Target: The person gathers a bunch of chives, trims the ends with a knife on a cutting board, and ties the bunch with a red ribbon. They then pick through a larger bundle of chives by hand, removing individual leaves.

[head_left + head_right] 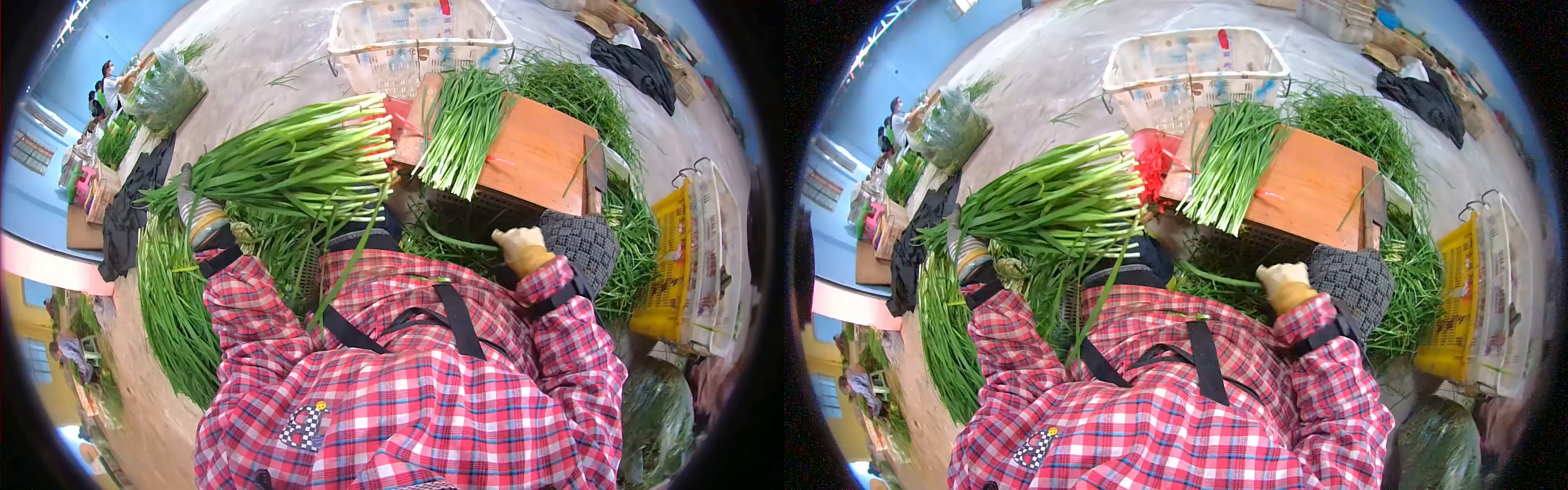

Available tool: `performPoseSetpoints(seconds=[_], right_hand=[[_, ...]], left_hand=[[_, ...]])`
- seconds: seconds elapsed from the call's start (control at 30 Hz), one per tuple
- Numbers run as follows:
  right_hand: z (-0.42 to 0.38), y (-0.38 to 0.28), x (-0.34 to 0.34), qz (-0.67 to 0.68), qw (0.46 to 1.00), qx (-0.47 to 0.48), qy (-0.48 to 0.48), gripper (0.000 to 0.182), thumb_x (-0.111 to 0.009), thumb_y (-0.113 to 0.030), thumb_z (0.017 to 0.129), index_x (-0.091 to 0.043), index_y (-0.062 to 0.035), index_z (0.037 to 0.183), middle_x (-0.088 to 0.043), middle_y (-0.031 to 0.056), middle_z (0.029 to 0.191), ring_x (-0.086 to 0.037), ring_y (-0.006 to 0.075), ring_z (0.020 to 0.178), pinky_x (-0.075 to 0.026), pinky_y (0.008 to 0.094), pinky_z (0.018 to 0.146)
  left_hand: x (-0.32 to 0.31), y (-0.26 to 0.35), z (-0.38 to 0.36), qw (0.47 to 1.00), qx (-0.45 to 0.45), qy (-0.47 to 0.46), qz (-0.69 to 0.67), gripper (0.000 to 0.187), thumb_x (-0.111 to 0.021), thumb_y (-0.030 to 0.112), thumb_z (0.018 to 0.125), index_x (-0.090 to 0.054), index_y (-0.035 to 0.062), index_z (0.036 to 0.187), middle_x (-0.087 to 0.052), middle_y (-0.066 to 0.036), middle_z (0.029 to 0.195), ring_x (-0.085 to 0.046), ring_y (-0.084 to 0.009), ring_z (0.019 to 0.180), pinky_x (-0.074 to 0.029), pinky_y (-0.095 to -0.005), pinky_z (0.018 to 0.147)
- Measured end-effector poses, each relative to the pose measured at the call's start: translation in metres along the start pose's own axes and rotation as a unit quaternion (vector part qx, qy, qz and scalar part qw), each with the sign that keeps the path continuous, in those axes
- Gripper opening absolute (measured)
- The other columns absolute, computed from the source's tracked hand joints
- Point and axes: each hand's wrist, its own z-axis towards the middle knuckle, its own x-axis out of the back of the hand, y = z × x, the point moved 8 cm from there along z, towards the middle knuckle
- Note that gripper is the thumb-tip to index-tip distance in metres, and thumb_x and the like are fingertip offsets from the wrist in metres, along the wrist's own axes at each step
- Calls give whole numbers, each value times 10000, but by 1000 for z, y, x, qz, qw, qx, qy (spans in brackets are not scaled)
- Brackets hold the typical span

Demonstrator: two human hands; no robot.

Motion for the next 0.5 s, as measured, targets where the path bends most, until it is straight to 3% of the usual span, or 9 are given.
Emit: performPoseSetpoints(seconds=[0.03,0.1,0.13,0.2,0.23,0.27,0.33,0.43,0.5], right_hand=[[-1,-4,6,-3,1000,1,-2,402,-558,-138,806,-569,-176,1206,-628,130,692,-639,309,669,-491,441,575],[-19,-32,80,163,948,45,271,558,-588,-121,764,-496,-202,1308,-611,105,615,-625,251,570,-486,388,532],[-21,-66,118,126,941,97,298,667,-589,-72,737,-423,-193,1372,-612,58,610,-611,208,541,-476,353,514],[-4,-116,136,64,926,153,340,710,-635,-163,759,-355,-213,1409,-563,21,575,-574,191,505,-462,328,525],[4,-131,141,74,915,186,350,733,-645,-203,766,-323,-210,1424,-572,15,639,-590,189,551,-469,321,570],[13,-140,142,64,921,188,336,545,-636,-194,763,-474,-173,1283,-591,20,714,-605,196,600,-479,338,621],[27,-148,128,36,918,197,342,278,-622,-174,752,-569,-138,1022,-592,38,731,-613,230,671,-479,357,682],[12,-123,111,125,896,277,325,104,-601,-161,746,-550,-130,831,-603,62,761,-613,260,753,-477,380,722],[12,-91,65,115,951,222,180,110,-590,-143,729,-569,-117,833,-632,113,804,-633,300,800,-493,416,720]], left_hand=[[2,0,8,1000,-5,-19,-5,321,-632,287,857,-612,17,1029,-663,-154,992,-650,-319,855,-527,-462,789],[8,-5,27,999,-6,-50,-17,322,-632,289,860,-610,16,1029,-663,-159,994,-650,-323,841,-528,-449,786],[7,-8,28,999,-4,-50,-15,322,-632,289,860,-610,16,1029,-663,-159,994,-650,-323,841,-528,-449,786],[5,-21,26,999,47,-23,-9,327,-629,288,863,-607,8,1030,-663,-165,993,-648,-325,833,-524,-449,788],[4,-19,24,1000,13,-1,24,319,-606,285,886,-625,19,1060,-663,-155,1036,-634,-311,878,-498,-440,832],[4,-20,23,1000,11,-1,26,319,-606,285,886,-625,19,1060,-663,-155,1036,-634,-311,878,-498,-440,832],[8,-22,25,999,14,-4,43,326,-636,285,859,-610,2,1017,-668,-162,965,-647,-309,815,-528,-423,770],[23,-21,30,999,22,-6,27,340,-641,295,856,-611,1,1024,-668,-157,970,-646,-309,822,-527,-421,772],[35,-24,42,998,50,-23,6,357,-643,306,856,-610,2,1041,-664,-157,996,-643,-313,836,-523,-433,785]])
